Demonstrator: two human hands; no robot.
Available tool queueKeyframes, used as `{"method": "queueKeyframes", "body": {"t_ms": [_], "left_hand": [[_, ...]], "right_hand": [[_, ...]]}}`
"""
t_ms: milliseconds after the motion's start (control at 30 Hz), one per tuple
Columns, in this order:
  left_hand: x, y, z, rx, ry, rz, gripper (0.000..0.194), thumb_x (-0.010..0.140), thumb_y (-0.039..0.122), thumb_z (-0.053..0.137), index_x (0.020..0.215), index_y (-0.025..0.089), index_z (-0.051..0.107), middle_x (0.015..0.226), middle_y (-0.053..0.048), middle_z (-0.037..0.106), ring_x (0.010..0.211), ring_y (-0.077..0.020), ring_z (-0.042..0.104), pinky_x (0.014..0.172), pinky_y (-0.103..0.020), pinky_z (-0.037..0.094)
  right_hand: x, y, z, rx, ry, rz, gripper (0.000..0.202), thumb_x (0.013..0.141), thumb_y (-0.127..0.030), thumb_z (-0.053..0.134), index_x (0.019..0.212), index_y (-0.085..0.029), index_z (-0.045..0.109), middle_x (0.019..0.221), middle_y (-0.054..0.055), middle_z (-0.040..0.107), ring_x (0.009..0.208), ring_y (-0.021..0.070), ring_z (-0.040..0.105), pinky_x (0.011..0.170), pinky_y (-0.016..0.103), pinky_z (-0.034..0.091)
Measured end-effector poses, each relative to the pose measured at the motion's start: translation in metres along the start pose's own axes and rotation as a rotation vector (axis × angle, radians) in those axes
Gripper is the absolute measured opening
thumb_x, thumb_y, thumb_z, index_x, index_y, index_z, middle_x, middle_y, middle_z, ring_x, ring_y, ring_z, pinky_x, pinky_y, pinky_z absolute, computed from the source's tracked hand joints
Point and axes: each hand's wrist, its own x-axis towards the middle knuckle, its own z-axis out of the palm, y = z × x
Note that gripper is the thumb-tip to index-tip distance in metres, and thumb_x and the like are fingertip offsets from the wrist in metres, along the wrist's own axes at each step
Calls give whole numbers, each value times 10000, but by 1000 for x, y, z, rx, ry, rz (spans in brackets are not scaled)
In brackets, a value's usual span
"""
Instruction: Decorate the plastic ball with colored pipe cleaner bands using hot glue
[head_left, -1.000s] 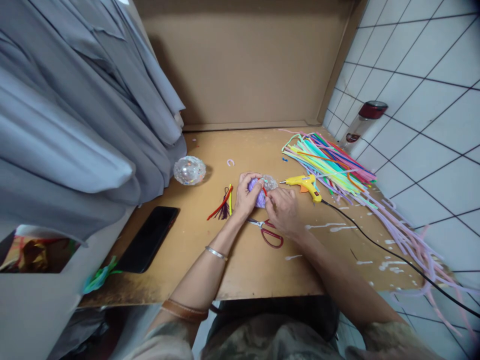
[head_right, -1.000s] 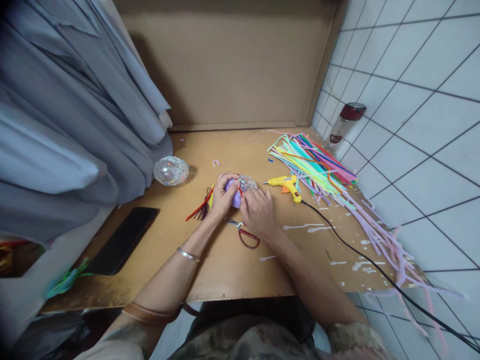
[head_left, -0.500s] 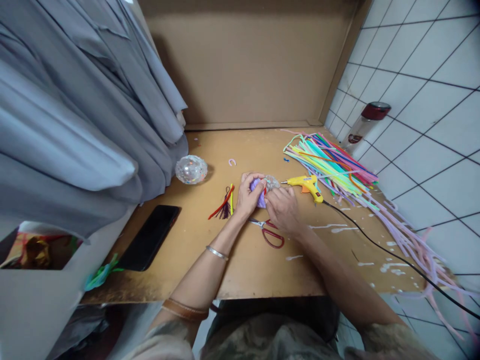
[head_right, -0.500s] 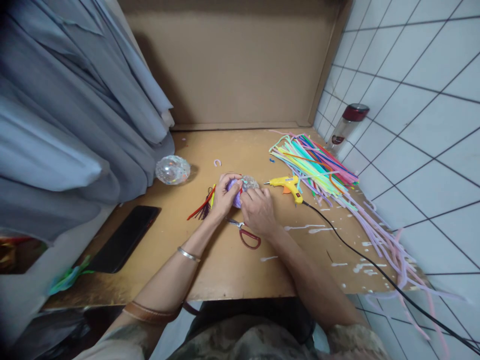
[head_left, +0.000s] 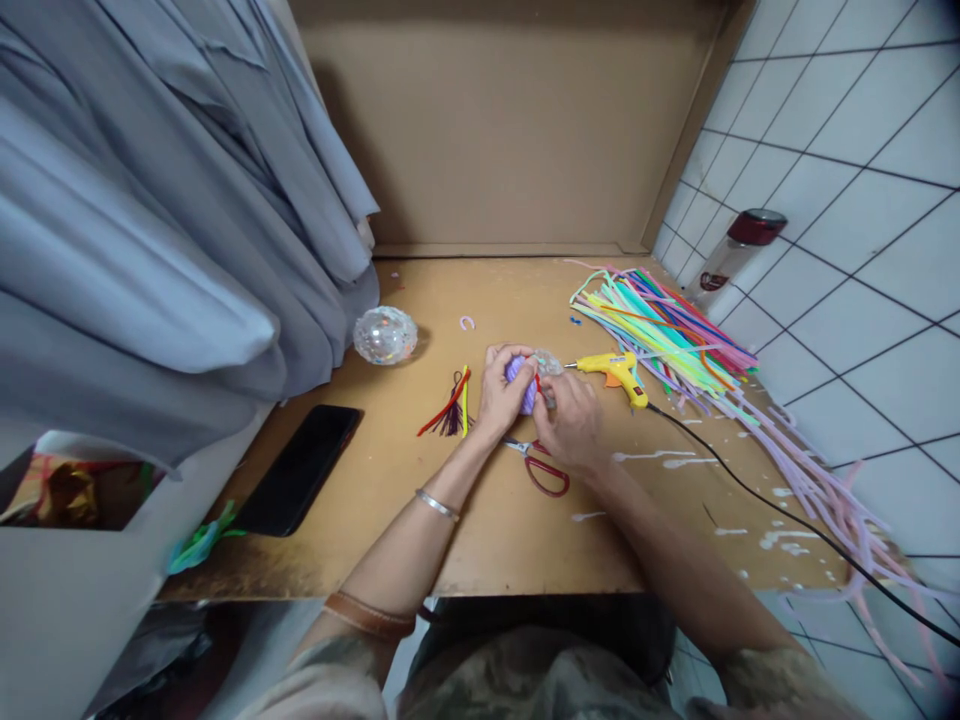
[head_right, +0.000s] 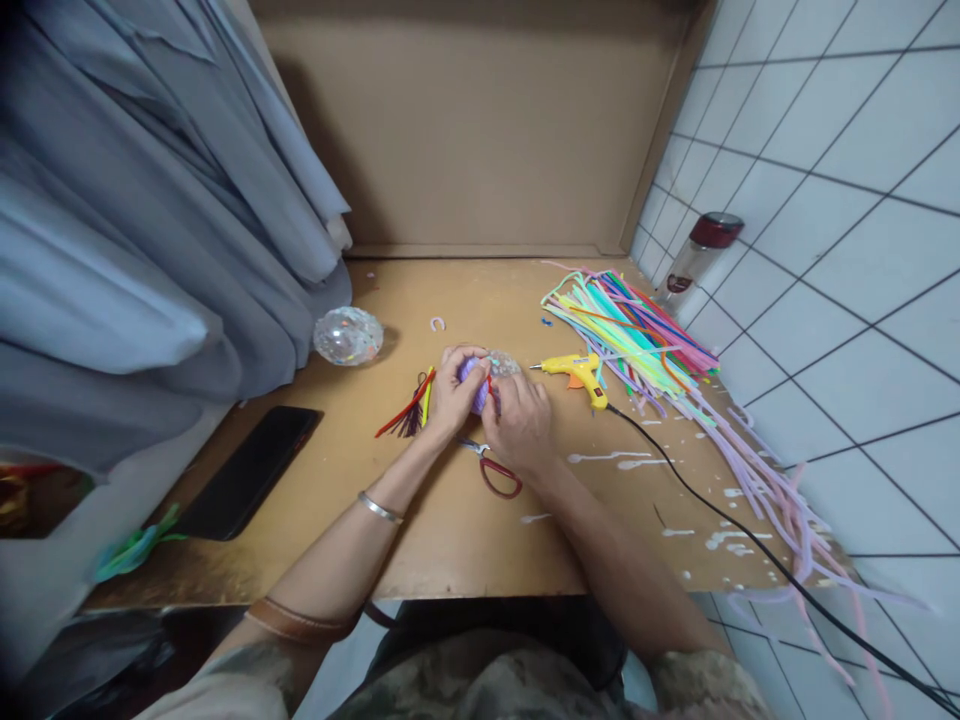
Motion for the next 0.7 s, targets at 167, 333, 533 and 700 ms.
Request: {"method": "queueKeyframes", "body": {"t_ms": [167, 333, 533, 700], "left_hand": [[-3, 6, 2, 18, 12, 11, 111, 888, 273, 633, 962, 217, 693, 1032, -57, 614, 1061, -205, 594, 1017, -384, 471], [-4, 4, 4, 21, 25, 20, 113, 884, 249, 630, 970, 212, 694, 1041, -63, 609, 1071, -206, 588, 1015, -379, 472], [-5, 3, 7, 14, 50, 22, 112, 884, 270, 637, 968, 221, 693, 1057, -66, 608, 1091, -213, 584, 1030, -391, 465], [-3, 0, 5, 13, 44, 33, 103, 884, 255, 622, 960, 228, 686, 1036, -60, 624, 1070, -212, 588, 1018, -393, 472]], "right_hand": [[1, -1, 2, 81, 39, 66, 160, 975, -267, 446, 924, -201, 583, 827, 81, 659, 765, 223, 601, 708, 347, 439], [2, -3, 2, 135, 75, 107, 152, 968, -264, 470, 886, -211, 585, 809, 69, 659, 733, 213, 601, 671, 339, 449], [4, -5, 0, 146, 74, 160, 147, 952, -229, 471, 873, -226, 595, 801, 53, 658, 736, 208, 589, 692, 339, 458], [6, -4, 4, 166, 78, 155, 178, 949, -240, 458, 841, -236, 600, 793, 47, 664, 727, 205, 591, 690, 335, 460]]}}
